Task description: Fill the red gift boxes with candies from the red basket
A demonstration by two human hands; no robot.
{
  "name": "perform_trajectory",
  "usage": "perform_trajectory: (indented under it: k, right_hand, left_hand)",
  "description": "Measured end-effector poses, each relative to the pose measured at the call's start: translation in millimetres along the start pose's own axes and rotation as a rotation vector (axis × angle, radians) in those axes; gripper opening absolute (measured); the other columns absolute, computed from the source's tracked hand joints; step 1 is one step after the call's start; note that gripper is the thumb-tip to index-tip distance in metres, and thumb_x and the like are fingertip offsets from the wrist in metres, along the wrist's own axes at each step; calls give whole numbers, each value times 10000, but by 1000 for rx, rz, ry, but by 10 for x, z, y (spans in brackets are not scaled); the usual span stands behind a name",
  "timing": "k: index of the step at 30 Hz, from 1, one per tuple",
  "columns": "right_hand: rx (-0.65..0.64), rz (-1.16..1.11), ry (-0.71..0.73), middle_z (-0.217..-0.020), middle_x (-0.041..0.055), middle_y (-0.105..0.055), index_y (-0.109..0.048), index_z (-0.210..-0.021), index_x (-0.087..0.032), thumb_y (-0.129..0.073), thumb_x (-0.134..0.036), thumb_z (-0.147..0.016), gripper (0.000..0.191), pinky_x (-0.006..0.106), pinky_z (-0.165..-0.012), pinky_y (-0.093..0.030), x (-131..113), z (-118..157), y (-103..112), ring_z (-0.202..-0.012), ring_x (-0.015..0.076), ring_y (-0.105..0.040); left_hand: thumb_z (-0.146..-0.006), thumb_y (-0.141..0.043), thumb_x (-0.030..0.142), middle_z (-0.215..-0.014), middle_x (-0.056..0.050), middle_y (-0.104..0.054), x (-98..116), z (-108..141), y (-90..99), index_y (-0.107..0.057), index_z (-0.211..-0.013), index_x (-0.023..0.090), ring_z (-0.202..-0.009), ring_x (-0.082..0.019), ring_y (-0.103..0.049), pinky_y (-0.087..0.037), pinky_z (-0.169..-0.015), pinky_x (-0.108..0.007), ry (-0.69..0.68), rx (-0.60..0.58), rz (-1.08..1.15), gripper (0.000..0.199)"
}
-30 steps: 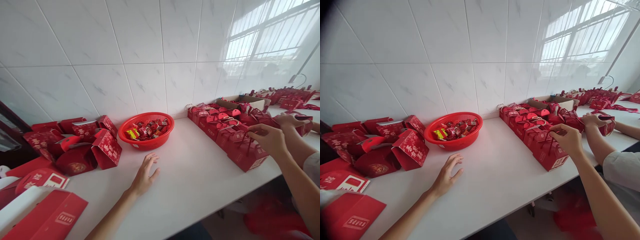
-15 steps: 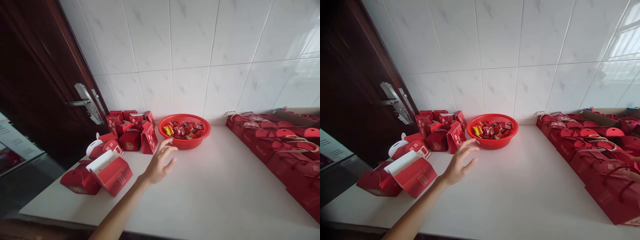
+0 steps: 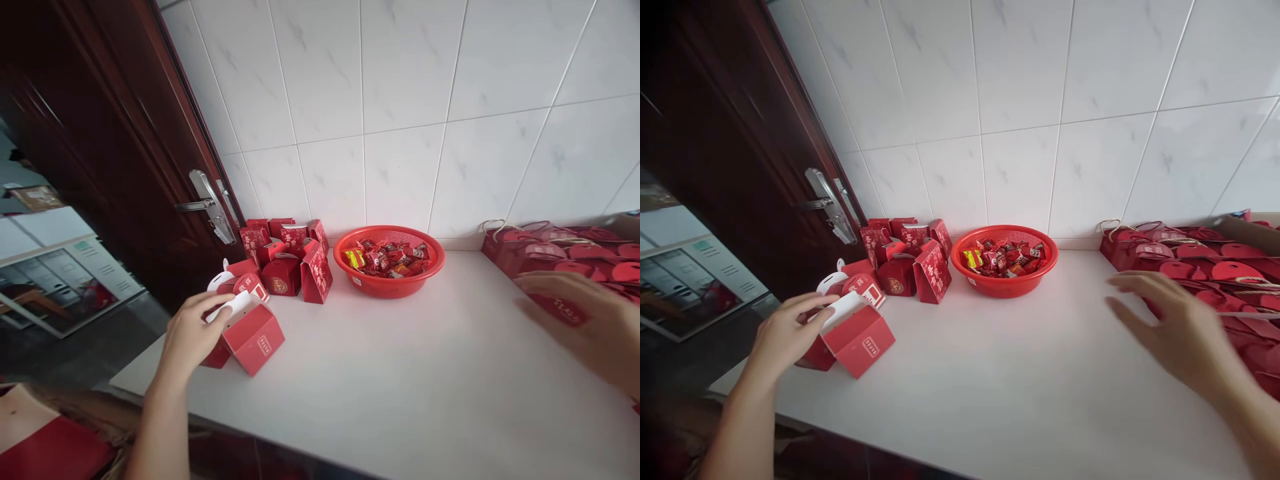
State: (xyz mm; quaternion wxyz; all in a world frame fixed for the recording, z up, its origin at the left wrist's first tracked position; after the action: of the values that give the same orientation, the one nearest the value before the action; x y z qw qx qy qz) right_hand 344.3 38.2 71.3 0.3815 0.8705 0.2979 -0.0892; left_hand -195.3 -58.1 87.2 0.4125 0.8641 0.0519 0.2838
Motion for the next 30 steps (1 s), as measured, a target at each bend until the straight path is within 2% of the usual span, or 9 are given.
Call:
perform_trajectory:
  k: [2, 5, 8, 10, 13, 16, 20, 25, 30]
  right_hand:
    - [-110, -138, 182, -1078, 90, -722, -678, -959, -264, -567, -500, -892, 269, 381, -770, -587, -287, -19, -364, -945, 265, -714]
    - [-270, -276, 257, -1167, 99, -691, -647, -1032, -254, -516, -373, -957, 192, 322, -639, -592, -573, 87, -834, -867, 212, -726]
    - [-336, -376, 268, -1200, 105, -663, -609, -1112, -253, -507, -312, -972, 183, 360, -729, -616, -719, 234, -1128, -881, 204, -723]
    - [-331, -416, 241, -1207, 109, -646, -565, -1210, -259, -520, -307, -971, 248, 384, -765, -622, -749, 303, -1223, -884, 203, -717]
    - [-266, -452, 186, -1262, 123, -610, -486, -1343, -281, -529, -332, -976, 374, 414, -810, -622, -746, 349, -1235, -921, 214, -706]
    - [-190, -469, 183, -1390, 140, -530, -418, -1438, -305, -526, -349, -983, 470, 442, -909, -598, -749, 365, -1170, -1115, 250, -659]
    - [-209, -454, 254, -1559, 132, -359, -364, -1513, -330, -555, -381, -969, 579, 498, -1076, -494, -783, 398, -1141, -1415, 309, -429]
    - [-355, -470, 232, -1626, 118, -247, -472, -1456, -295, -552, -431, -966, 514, 499, -1128, -440, -796, 419, -1198, -1467, 314, -349]
    - [-352, -517, 185, -1565, 168, -347, -577, -1266, -220, -604, -443, -929, 404, 453, -1082, -492, -801, 396, -1137, -1440, 320, -392]
  left_hand:
    - [-732, -596, 368, -956, -61, -761, -92, 25, -68, -768, -818, 256, -742, -261, -697, -576, -693, -364, 20, -121, -24, 222]
    - [-699, -640, 440, -869, -51, -788, -86, 89, -141, -775, -795, 263, -737, -273, -715, -567, -621, -317, -35, -202, 49, 243]
    - [-725, -647, 499, -962, -63, -800, 138, 176, -259, -792, -849, 253, -895, -290, -734, -592, -707, -309, -117, -281, 209, 311]
    - [-760, -639, 500, -1034, -67, -791, 414, 249, -399, -795, -907, 240, -980, -289, -728, -598, -807, -330, -173, -380, 310, 338]
    - [-796, -625, 413, -1094, -60, -771, 963, 369, -632, -786, -954, 234, -1029, -274, -714, -580, -894, -354, -339, -466, 391, 288]
    - [-812, -587, 285, -1157, -62, -739, 1481, 480, -856, -762, -1068, 219, -1042, -258, -707, -579, -894, -345, -468, -499, 424, 317]
    - [-836, -560, 222, -1215, -75, -698, 1935, 609, -1078, -710, -1211, 215, -1072, -252, -694, -586, -881, -334, -564, -566, 474, 404]
    - [-873, -556, 265, -1188, -77, -694, 2129, 711, -1218, -715, -1202, 225, -1045, -241, -695, -583, -867, -333, -623, -683, 528, 368]
    - [-859, -577, 272, -1241, -100, -690, 2028, 652, -1311, -690, -1251, 186, -1113, -261, -676, -565, -910, -350, -515, -710, 540, 418]
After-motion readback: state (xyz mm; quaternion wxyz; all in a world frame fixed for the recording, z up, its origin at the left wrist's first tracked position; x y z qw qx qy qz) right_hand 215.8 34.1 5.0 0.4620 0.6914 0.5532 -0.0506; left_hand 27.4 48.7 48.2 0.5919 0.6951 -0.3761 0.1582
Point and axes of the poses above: each hand's wrist, its own z-axis away from the middle knuckle, its own y-axis out of the back of the hand, x = y × z, the point moved 4 cm from there along -z, towards the middle knuckle
